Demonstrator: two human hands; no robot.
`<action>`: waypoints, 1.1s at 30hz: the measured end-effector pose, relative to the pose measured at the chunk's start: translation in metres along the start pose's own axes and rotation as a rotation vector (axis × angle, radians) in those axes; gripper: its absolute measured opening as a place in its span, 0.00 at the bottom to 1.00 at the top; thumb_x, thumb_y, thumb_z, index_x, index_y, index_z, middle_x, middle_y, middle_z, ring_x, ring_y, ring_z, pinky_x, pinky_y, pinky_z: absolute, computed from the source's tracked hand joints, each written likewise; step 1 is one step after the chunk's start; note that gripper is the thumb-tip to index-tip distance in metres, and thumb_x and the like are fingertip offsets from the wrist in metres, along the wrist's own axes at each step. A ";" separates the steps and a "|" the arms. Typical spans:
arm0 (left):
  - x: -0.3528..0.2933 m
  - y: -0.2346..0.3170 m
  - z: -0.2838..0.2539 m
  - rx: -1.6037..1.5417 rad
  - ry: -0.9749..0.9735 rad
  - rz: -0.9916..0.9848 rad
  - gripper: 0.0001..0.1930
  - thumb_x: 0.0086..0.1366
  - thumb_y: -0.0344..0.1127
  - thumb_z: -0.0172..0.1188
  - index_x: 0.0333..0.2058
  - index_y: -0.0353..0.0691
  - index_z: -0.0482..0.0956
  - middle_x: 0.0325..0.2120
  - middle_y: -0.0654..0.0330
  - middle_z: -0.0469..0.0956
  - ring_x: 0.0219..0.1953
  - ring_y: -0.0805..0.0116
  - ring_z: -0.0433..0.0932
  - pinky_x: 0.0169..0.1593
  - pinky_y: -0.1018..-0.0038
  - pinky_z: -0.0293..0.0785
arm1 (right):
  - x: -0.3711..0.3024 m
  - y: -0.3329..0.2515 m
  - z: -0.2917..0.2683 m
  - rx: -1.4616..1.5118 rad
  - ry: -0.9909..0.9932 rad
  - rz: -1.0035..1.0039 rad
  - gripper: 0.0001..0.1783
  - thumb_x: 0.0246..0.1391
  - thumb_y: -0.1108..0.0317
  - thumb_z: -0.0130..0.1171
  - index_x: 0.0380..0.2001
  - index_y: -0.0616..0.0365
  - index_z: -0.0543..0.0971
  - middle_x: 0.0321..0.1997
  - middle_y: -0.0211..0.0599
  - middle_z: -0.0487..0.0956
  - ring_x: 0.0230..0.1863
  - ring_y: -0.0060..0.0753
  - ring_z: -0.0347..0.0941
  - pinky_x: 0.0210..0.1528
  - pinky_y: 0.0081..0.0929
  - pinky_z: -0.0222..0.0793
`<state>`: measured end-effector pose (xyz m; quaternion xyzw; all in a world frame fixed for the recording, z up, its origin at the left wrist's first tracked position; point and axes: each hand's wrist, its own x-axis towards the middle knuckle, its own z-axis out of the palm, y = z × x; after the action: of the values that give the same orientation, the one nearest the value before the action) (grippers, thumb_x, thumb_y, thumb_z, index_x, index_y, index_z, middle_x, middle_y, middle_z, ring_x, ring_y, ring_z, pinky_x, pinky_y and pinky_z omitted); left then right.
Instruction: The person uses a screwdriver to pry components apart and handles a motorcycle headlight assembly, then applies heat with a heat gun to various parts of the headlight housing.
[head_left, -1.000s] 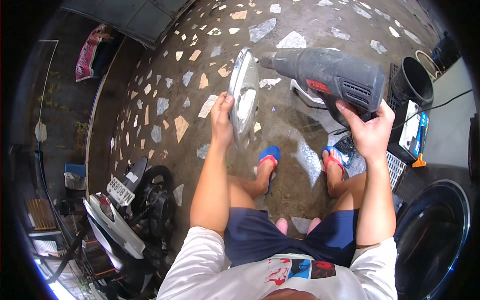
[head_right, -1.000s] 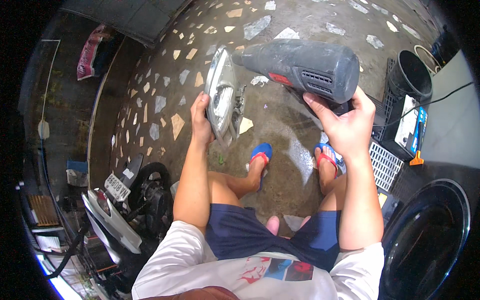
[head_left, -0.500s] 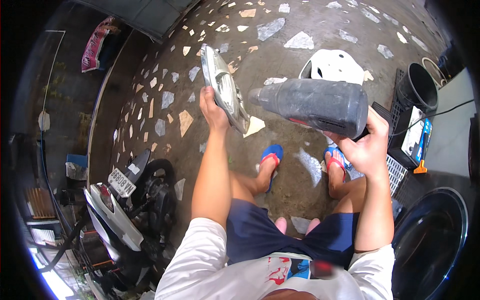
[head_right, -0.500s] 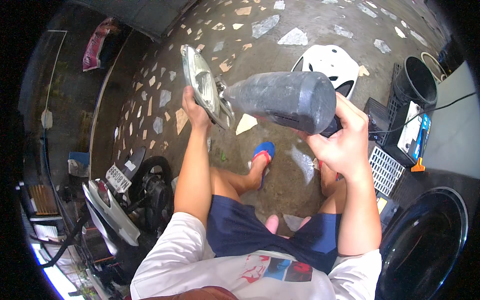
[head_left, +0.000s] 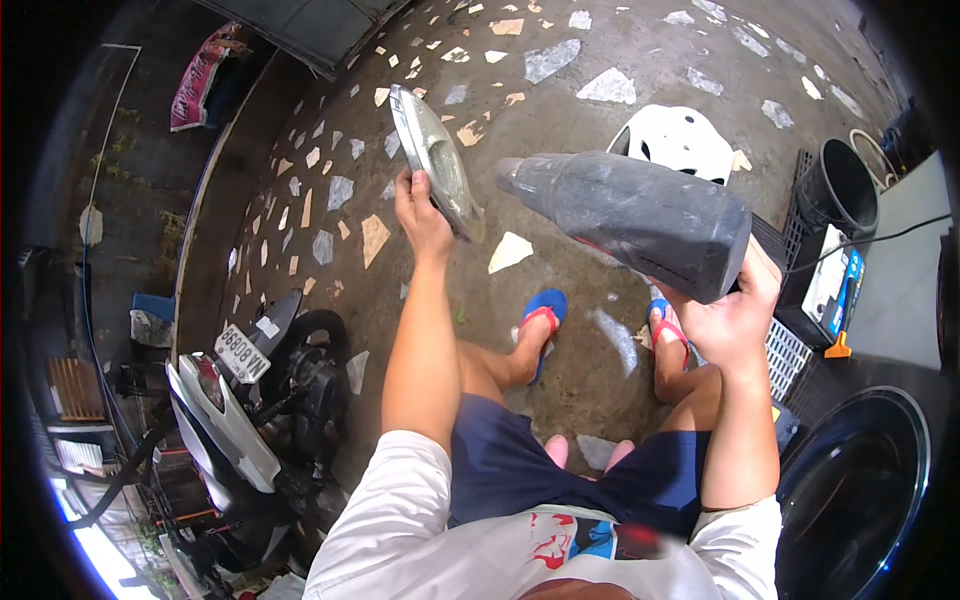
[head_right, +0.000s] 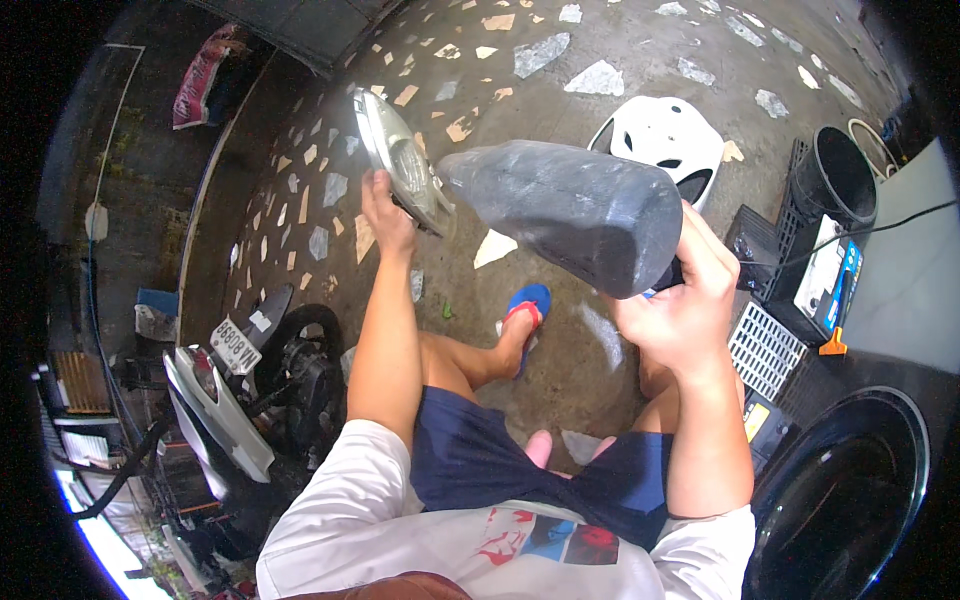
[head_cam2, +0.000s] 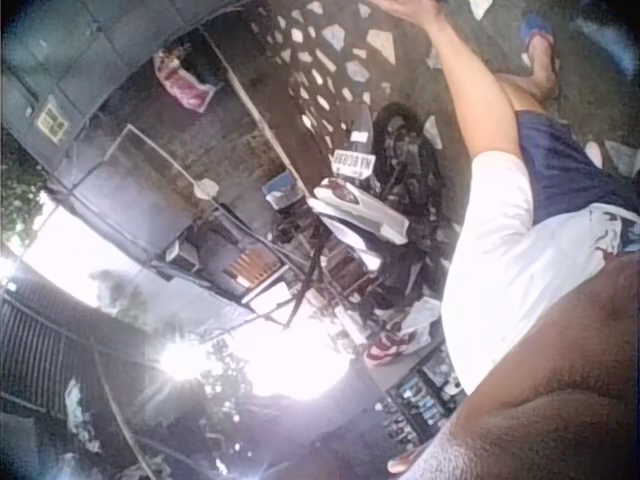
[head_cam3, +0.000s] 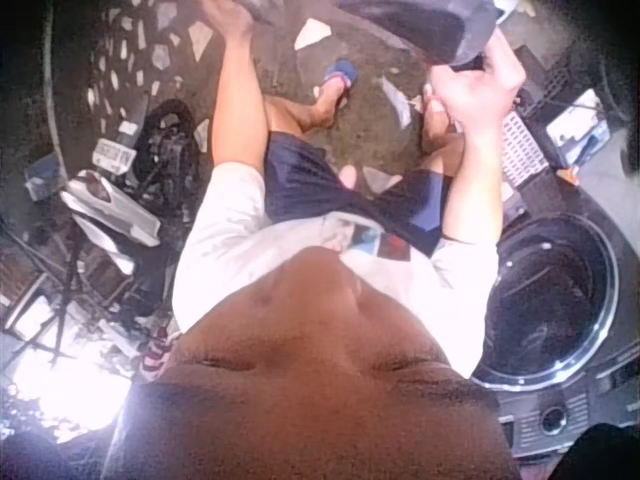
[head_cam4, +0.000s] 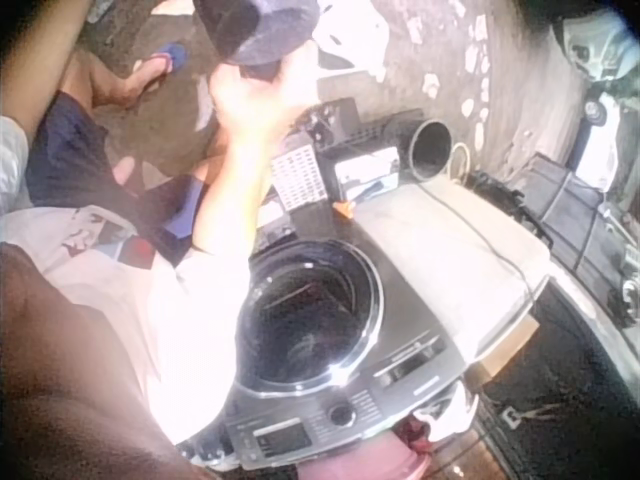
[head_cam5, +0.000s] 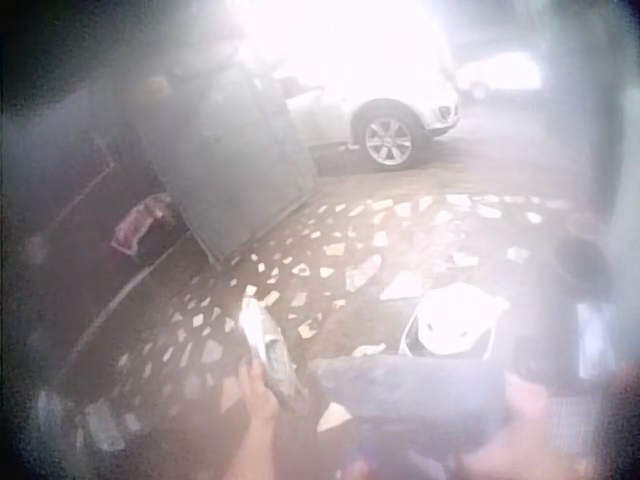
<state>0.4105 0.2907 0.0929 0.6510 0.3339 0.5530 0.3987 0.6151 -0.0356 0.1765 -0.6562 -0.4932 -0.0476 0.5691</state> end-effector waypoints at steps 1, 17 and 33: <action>0.000 0.000 -0.002 -0.004 -0.035 0.001 0.18 0.77 0.43 0.50 0.48 0.30 0.76 0.41 0.59 0.78 0.44 0.72 0.73 0.51 0.73 0.69 | 0.000 0.000 0.002 0.002 -0.001 0.000 0.23 0.35 0.73 0.72 0.40 0.68 0.82 0.41 0.48 0.85 0.42 0.45 0.84 0.49 0.32 0.77; -0.002 -0.010 0.010 -0.105 -0.101 -0.091 0.20 0.75 0.41 0.50 0.52 0.27 0.75 0.43 0.58 0.79 0.45 0.71 0.74 0.52 0.73 0.69 | 0.002 -0.001 0.008 -0.027 0.023 -0.007 0.22 0.36 0.75 0.71 0.40 0.69 0.82 0.42 0.51 0.85 0.43 0.47 0.84 0.50 0.32 0.77; -0.004 -0.004 0.011 -0.118 -0.039 -0.128 0.18 0.75 0.41 0.49 0.48 0.29 0.77 0.39 0.61 0.79 0.44 0.73 0.72 0.52 0.73 0.67 | 0.002 -0.002 0.011 0.027 0.021 0.018 0.22 0.35 0.76 0.73 0.39 0.67 0.82 0.38 0.47 0.84 0.40 0.43 0.84 0.47 0.31 0.77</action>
<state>0.4203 0.2873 0.0867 0.6144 0.3336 0.5323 0.4773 0.6097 -0.0260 0.1757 -0.6524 -0.4819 -0.0427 0.5834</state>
